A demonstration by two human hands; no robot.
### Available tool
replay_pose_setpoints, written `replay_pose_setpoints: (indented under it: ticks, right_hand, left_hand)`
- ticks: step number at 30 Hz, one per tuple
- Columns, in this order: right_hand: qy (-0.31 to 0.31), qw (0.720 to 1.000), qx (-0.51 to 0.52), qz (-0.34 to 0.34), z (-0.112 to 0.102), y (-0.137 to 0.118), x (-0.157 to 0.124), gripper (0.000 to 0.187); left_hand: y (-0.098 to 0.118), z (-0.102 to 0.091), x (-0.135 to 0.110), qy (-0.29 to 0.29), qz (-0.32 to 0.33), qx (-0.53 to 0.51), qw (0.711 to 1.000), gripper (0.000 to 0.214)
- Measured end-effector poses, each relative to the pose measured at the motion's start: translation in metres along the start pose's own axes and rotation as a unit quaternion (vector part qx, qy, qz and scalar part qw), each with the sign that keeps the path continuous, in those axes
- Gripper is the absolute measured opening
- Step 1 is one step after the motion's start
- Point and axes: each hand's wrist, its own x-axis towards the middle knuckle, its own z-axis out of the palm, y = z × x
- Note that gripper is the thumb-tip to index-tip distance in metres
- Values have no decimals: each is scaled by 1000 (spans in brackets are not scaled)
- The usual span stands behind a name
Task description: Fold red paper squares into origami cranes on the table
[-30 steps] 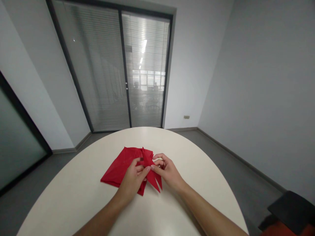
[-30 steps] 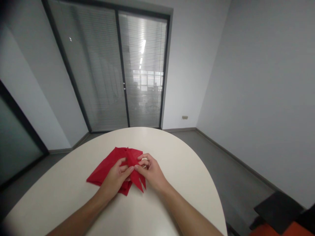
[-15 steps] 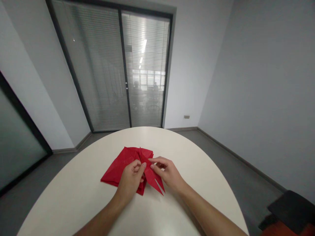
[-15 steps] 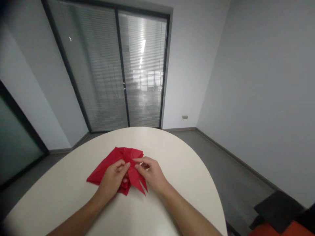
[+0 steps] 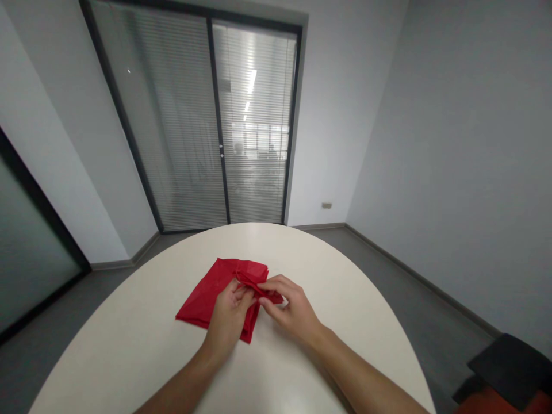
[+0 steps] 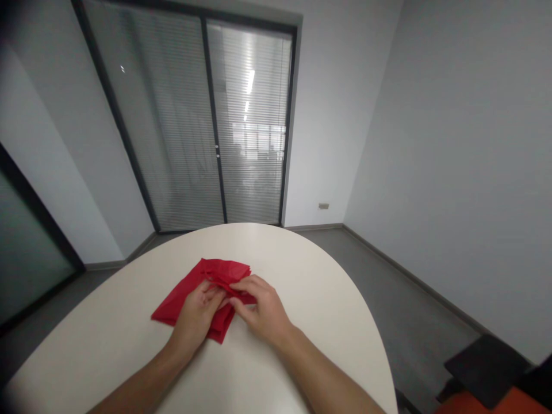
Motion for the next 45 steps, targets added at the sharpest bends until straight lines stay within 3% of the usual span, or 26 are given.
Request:
replay_pose_setpoints:
  ticks: [7, 12, 16, 24, 30, 41, 45]
  right_hand:
    - [56, 997, 23, 42, 3, 1, 2, 12]
    - [63, 997, -40, 25, 3, 1, 1, 17]
    - [60, 995, -75, -1, 4, -1, 0, 19]
    - [61, 992, -102, -43, 2, -6, 1, 16]
    - [26, 997, -57, -41, 0, -12, 1, 17]
    - [-9, 1000, 10, 9, -3, -12, 4, 17]
    - [4, 1000, 25, 19, -2, -12, 3, 19]
  left_hand:
    - [0, 3, -2, -4, 7, -56, 998, 30]
    - [-1, 6, -5, 5, -27, -75, 997, 28]
    - [2, 7, -5, 5, -1, -28, 1000, 16]
    - [3, 7, -2, 11, 40, -9, 999, 17]
    - [2, 2, -1, 52, 48, 39, 997, 24]
    - [2, 3, -2, 37, 45, 22, 998, 26]
    - [-3, 0, 1, 46, 51, 16, 998, 27]
